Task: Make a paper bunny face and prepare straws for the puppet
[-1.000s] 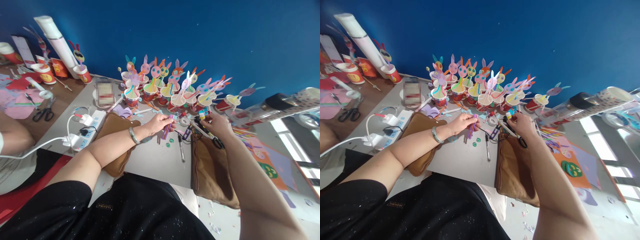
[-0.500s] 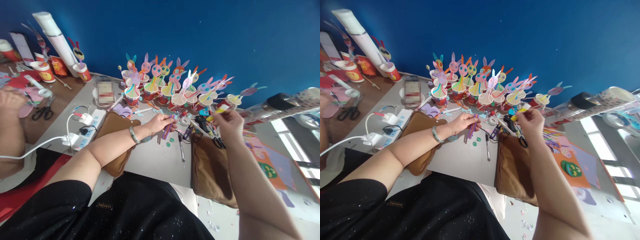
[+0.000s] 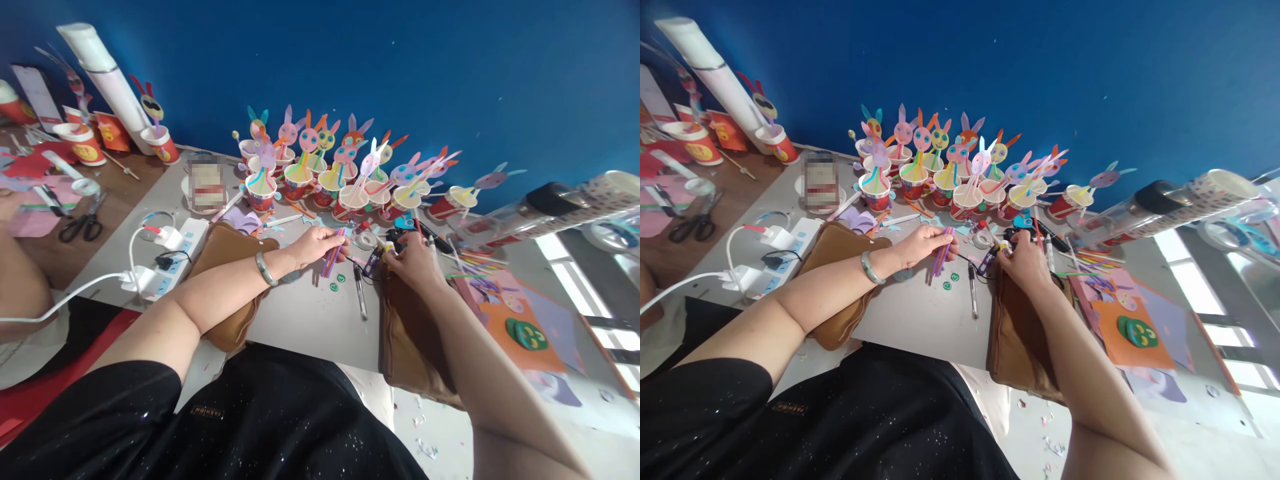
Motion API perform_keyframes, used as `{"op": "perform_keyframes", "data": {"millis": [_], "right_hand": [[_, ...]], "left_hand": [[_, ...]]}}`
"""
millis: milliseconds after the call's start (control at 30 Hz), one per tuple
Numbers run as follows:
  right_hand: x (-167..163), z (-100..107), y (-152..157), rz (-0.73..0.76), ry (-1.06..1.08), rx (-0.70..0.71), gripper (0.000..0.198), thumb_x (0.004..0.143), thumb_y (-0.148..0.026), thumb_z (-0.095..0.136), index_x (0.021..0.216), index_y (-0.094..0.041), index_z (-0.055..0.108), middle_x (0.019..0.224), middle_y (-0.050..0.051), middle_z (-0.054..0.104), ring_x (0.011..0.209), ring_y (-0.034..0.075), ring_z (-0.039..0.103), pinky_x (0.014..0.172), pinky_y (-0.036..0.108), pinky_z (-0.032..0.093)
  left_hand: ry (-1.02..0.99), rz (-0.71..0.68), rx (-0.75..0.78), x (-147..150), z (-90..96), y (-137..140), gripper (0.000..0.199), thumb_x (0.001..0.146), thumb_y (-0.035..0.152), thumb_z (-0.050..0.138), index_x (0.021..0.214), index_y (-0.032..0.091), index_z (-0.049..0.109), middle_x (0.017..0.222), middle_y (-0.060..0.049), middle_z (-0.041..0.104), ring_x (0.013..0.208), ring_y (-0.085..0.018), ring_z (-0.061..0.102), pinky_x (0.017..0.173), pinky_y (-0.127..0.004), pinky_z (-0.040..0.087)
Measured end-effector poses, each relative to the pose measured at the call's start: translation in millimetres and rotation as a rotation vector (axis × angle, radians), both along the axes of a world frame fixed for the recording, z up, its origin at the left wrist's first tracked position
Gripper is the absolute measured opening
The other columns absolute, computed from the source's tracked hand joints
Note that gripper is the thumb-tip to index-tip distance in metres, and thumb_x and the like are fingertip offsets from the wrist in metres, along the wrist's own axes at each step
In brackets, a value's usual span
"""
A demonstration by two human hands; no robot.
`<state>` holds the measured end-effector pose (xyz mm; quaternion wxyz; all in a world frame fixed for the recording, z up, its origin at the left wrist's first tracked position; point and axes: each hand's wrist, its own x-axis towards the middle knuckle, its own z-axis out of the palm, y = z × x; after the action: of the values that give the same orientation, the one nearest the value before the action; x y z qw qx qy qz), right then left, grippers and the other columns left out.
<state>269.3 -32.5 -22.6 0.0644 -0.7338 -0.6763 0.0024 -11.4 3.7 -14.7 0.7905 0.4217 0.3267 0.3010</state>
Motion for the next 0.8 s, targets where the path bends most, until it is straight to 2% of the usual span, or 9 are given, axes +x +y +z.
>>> {"op": "perform_keyframes", "data": {"millis": [167, 333, 533, 667, 800], "right_hand": [[-8, 0, 6, -0.076, 0.004, 0.033, 0.03, 0.089, -0.042, 0.056, 0.111, -0.022, 0.059, 0.073, 0.007, 0.07, 0.068, 0.027, 0.062, 0.062, 0.033, 0.036], [-21, 6, 8, -0.113, -0.067, 0.06, 0.032, 0.09, -0.042, 0.053, 0.11, -0.02, 0.064, 0.081, 0.012, 0.072, 0.072, 0.029, 0.063, 0.064, 0.034, 0.037], [-27, 5, 15, -0.169, -0.125, 0.022, 0.036, 0.088, -0.042, 0.058, 0.113, -0.017, 0.066, 0.08, 0.015, 0.071, 0.072, 0.031, 0.064, 0.067, 0.037, 0.04], [-17, 20, 18, -0.259, -0.124, 0.011, 0.036, 0.091, -0.043, 0.054, 0.115, -0.018, 0.065, 0.087, 0.016, 0.072, 0.076, 0.028, 0.064, 0.069, 0.036, 0.038], [5, 41, 16, -0.364, -0.129, 0.103, 0.039, 0.092, -0.045, 0.052, 0.12, -0.019, 0.062, 0.094, 0.016, 0.074, 0.083, 0.029, 0.065, 0.072, 0.038, 0.039]], "left_hand": [[-0.005, -0.004, -0.007, 0, 2.3, -1, 0.014, 0.1, 0.016, 0.064, 0.088, 0.009, 0.069, 0.074, -0.005, 0.076, 0.065, -0.011, 0.073, 0.073, -0.026, 0.06], [0.004, 0.001, -0.018, 1, 6.8, -2, 0.021, 0.103, 0.01, 0.056, 0.086, 0.009, 0.068, 0.071, -0.004, 0.075, 0.062, -0.011, 0.072, 0.069, -0.026, 0.059], [-0.019, -0.013, -0.012, 0, 4.4, -1, 0.017, 0.102, 0.013, 0.061, 0.087, 0.01, 0.068, 0.073, -0.004, 0.076, 0.064, -0.011, 0.073, 0.075, -0.029, 0.06], [-0.009, -0.009, -0.023, -1, 6.7, -2, 0.017, 0.101, 0.013, 0.062, 0.086, 0.01, 0.068, 0.072, -0.004, 0.075, 0.063, -0.011, 0.072, 0.075, -0.029, 0.06], [0.003, -0.001, -0.037, 0, 13.6, -3, 0.022, 0.103, 0.008, 0.054, 0.086, 0.009, 0.068, 0.071, -0.004, 0.074, 0.061, -0.011, 0.072, 0.072, -0.028, 0.059]]}}
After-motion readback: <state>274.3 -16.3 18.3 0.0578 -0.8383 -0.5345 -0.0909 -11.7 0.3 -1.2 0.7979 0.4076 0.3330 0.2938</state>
